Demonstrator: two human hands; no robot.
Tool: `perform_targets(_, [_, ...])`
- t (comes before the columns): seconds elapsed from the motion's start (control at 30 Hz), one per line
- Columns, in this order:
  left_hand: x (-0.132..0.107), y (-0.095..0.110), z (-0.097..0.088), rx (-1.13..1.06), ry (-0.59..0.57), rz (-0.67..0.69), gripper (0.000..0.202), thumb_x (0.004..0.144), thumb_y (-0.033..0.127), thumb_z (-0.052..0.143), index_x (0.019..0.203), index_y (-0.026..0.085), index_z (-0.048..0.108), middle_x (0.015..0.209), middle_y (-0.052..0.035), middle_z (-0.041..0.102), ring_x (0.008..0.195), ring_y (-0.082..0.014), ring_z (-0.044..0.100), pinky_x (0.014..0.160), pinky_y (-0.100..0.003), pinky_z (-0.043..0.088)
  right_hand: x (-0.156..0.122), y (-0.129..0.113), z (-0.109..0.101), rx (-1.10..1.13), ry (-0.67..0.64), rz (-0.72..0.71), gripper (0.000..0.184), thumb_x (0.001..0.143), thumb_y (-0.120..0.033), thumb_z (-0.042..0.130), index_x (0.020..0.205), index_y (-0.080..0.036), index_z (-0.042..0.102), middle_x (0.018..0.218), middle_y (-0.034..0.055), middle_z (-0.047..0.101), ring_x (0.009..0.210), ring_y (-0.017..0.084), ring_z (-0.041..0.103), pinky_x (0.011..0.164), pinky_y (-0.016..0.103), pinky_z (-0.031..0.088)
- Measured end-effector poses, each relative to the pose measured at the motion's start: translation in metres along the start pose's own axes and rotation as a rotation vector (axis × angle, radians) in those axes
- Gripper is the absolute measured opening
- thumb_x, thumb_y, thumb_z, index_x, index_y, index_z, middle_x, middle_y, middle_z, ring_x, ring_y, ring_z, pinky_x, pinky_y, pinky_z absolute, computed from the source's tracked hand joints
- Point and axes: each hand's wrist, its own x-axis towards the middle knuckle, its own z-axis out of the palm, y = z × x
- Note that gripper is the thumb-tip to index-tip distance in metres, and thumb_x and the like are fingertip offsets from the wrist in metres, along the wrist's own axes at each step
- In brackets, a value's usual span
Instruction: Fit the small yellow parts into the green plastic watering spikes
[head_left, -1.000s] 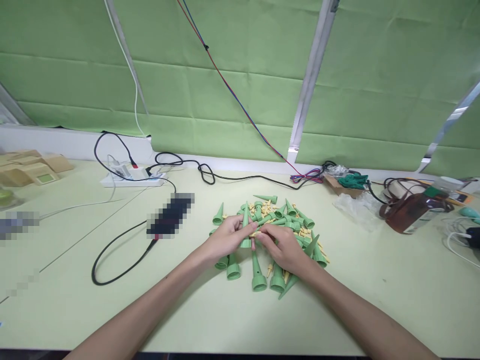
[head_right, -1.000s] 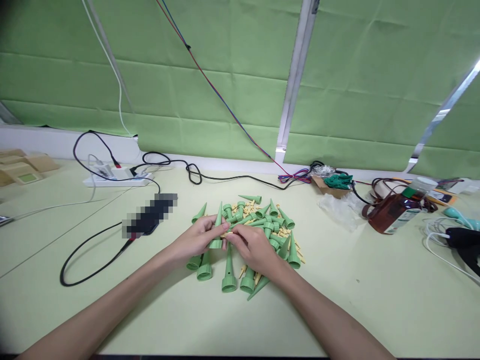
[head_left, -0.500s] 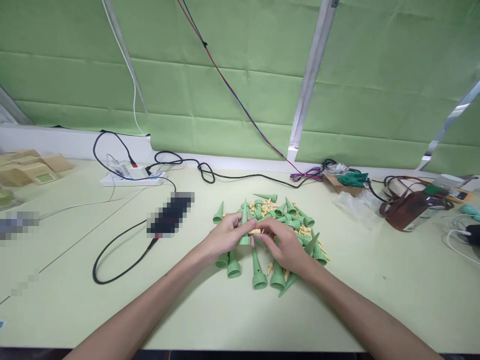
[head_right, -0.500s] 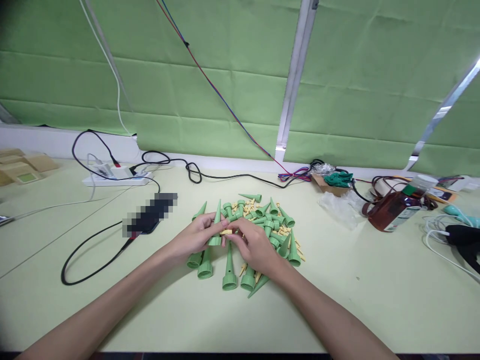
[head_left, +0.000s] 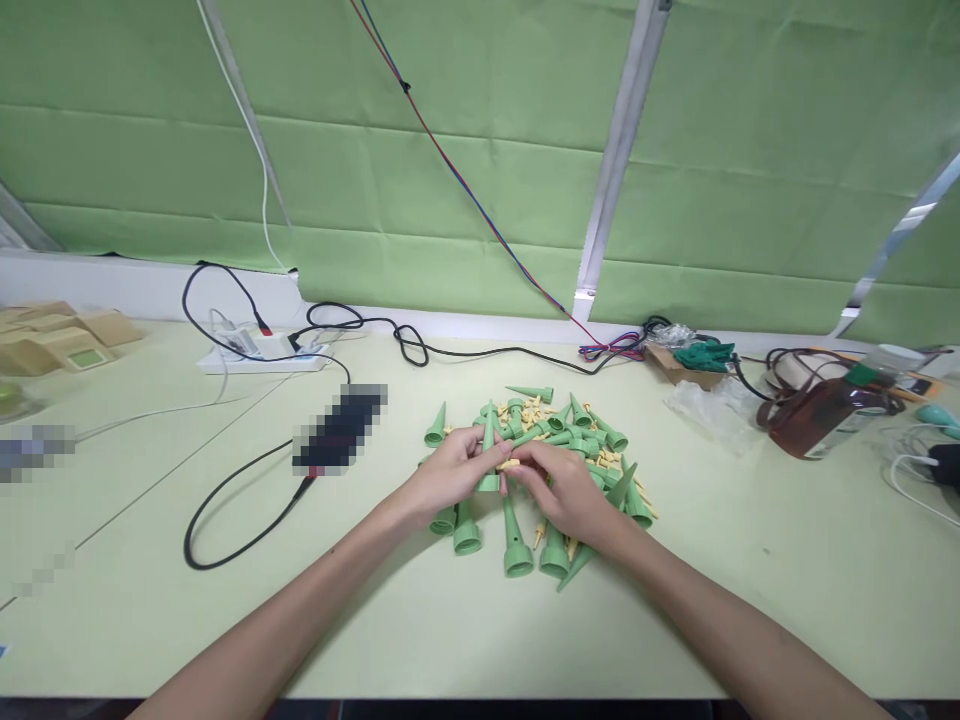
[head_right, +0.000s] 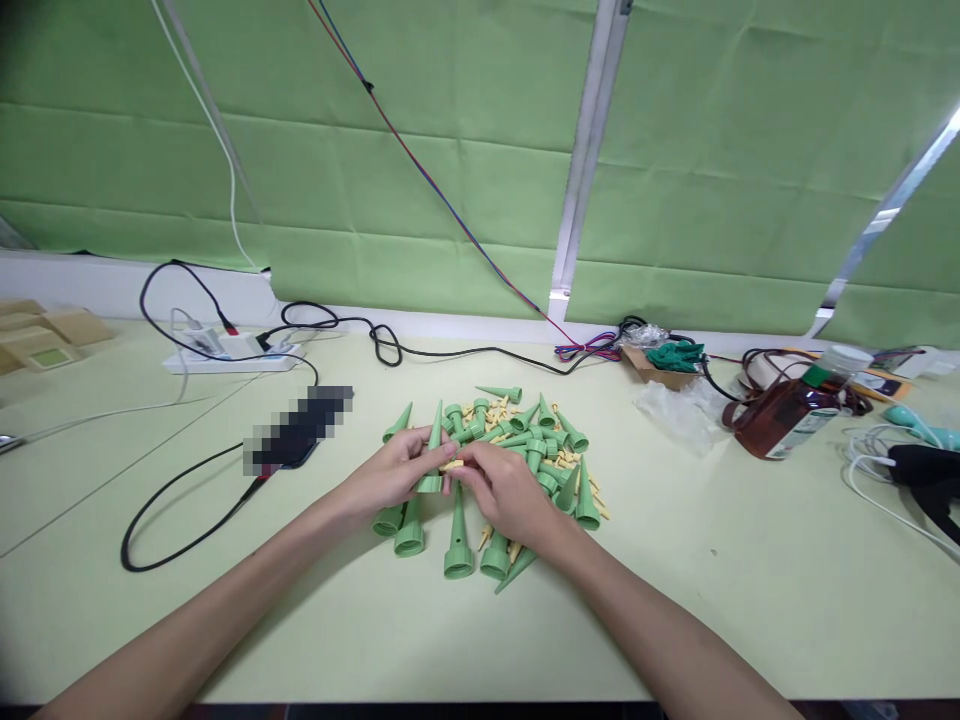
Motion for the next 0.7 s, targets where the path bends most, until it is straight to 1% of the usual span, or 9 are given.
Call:
perform_targets(0.17, [0.0006,-0.0019,0.0000,0.019,-0.003,-0.005,0.040,0.085,0.056,0.054,0.078,0.016,0.057,0.066,0.0014,0.059,0.048,-0.0073,0.033,0.045,-0.022,0.023,0.0008,-0.0017,-0.0008,-0.029,-0.006,0.003,0.019,0.100,-0.020,0.044,0.089,-0.020,0.060,0.079,0.0015,0.066,0.071,0.015,0.059,0.071,0.029,0.046])
perform_targets(0.2, [0.0008,-0.0026,-0.0003,0.022,0.006,-0.004,0.040,0.084,0.056,0.055,0.078,0.016,0.057,0.066,0.0013,0.059,0.047,-0.0072,0.032,0.044,-0.022,0.022,0.0006,-0.0020,-0.0008,-0.031,-0.006,0.012,0.018,0.100,-0.021,0.045,0.091,-0.020,0.060,0.079,0.0015,0.066,0.071,0.015,0.059,0.071,0.029,0.046])
perform_targets(0.27, [0.0012,-0.0040,-0.0016,0.031,0.045,-0.005,0.040,0.083,0.056,0.057,0.078,0.016,0.057,0.063,0.0024,0.054,0.047,-0.0066,0.028,0.043,-0.022,0.019,-0.0003,-0.0021,-0.0005,-0.025,-0.007,0.039,0.013,0.099,-0.024,0.048,0.103,-0.020,0.059,0.081,0.0016,0.067,0.069,0.015,0.059,0.070,0.030,0.046])
perform_targets(0.33, [0.0015,-0.0051,-0.0033,0.033,0.081,-0.002,0.040,0.082,0.056,0.059,0.079,0.016,0.058,0.061,0.0038,0.050,0.046,-0.0060,0.025,0.043,-0.023,0.017,-0.0017,-0.0014,0.0001,-0.011,-0.007,0.059,0.018,0.097,-0.025,0.052,0.114,-0.020,0.055,0.084,0.0022,0.068,0.066,0.015,0.058,0.067,0.029,0.046])
perform_targets(0.37, [0.0015,-0.0054,-0.0040,0.030,0.084,0.001,0.039,0.083,0.056,0.059,0.080,0.016,0.058,0.061,0.0039,0.049,0.046,-0.0058,0.024,0.043,-0.023,0.017,-0.0023,-0.0008,0.0004,-0.004,-0.003,0.060,0.020,0.097,-0.025,0.052,0.117,-0.020,0.053,0.086,0.0027,0.068,0.066,0.015,0.058,0.065,0.029,0.046])
perform_targets(0.5, [0.0012,-0.0054,-0.0043,0.036,0.054,0.003,0.041,0.086,0.057,0.053,0.082,0.016,0.059,0.066,0.0009,0.057,0.046,-0.0064,0.027,0.043,-0.023,0.017,-0.0036,0.0019,0.0014,-0.016,0.036,0.017,0.013,0.098,-0.022,0.049,0.109,-0.021,0.053,0.084,0.0025,0.066,0.066,0.015,0.058,0.063,0.028,0.045])
perform_targets(0.6, [0.0013,-0.0055,-0.0025,0.047,0.045,0.000,0.041,0.086,0.056,0.053,0.079,0.016,0.058,0.066,0.0007,0.058,0.046,-0.0069,0.029,0.043,-0.023,0.019,-0.0032,0.0030,0.0016,-0.046,0.047,-0.008,0.008,0.097,-0.019,0.048,0.102,-0.021,0.055,0.080,0.0016,0.064,0.067,0.015,0.057,0.065,0.028,0.045])
perform_targets(0.7, [0.0019,-0.0060,-0.0012,0.040,0.018,-0.003,0.039,0.086,0.054,0.054,0.078,0.017,0.057,0.066,0.0021,0.059,0.045,-0.0060,0.029,0.045,-0.023,0.022,-0.0028,0.0030,0.0016,-0.039,0.040,-0.014,0.006,0.097,-0.020,0.049,0.097,-0.020,0.055,0.078,0.0011,0.063,0.067,0.015,0.057,0.065,0.028,0.045])
